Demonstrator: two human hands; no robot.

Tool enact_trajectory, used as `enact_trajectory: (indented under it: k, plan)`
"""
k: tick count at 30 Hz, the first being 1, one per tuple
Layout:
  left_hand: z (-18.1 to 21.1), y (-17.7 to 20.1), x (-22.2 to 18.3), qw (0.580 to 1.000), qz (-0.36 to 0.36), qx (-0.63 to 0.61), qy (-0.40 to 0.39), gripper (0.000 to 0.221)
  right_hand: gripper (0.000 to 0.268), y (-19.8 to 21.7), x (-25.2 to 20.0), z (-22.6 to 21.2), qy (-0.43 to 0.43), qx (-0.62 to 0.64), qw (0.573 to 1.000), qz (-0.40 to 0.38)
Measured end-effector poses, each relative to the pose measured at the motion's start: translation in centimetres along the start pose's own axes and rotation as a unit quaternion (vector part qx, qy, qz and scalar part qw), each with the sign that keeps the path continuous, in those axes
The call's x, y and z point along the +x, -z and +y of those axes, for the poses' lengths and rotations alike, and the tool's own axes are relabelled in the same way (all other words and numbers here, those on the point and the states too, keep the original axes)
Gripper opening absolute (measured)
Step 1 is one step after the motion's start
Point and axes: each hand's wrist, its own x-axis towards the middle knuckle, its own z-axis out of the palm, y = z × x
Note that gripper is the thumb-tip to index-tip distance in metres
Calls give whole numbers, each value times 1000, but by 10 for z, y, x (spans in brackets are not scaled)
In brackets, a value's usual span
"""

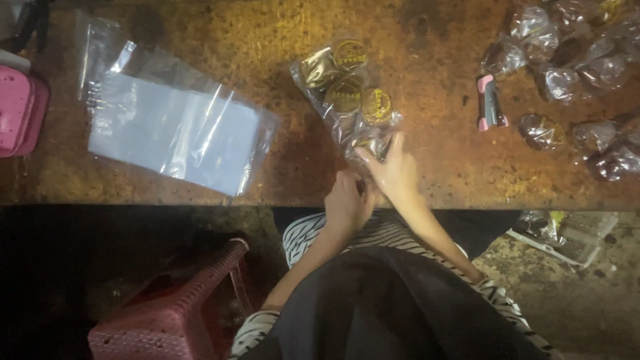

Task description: Packing individually wrapped cakes into larger plastic bags and sealing them with a stapler.

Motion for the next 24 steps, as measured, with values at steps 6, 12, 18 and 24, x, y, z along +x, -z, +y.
enact_trajectory:
  k: [6,12,18,24]
  plan:
    - [-40,-42,-6,969,54,119,-208,23,56,-40,34,47,7,96,995,12]
    - [-50,-66,-6,957,79,155,-234,20,45,-75,44,23,-46,423,904,39]
    - [9,66,13,932,116,-7,-342,63,9,-3,14,48,56,345,934,-70]
    - [17,34,66,950,45,154,-266,134,36,-8,37,58,467,-38,883,-34]
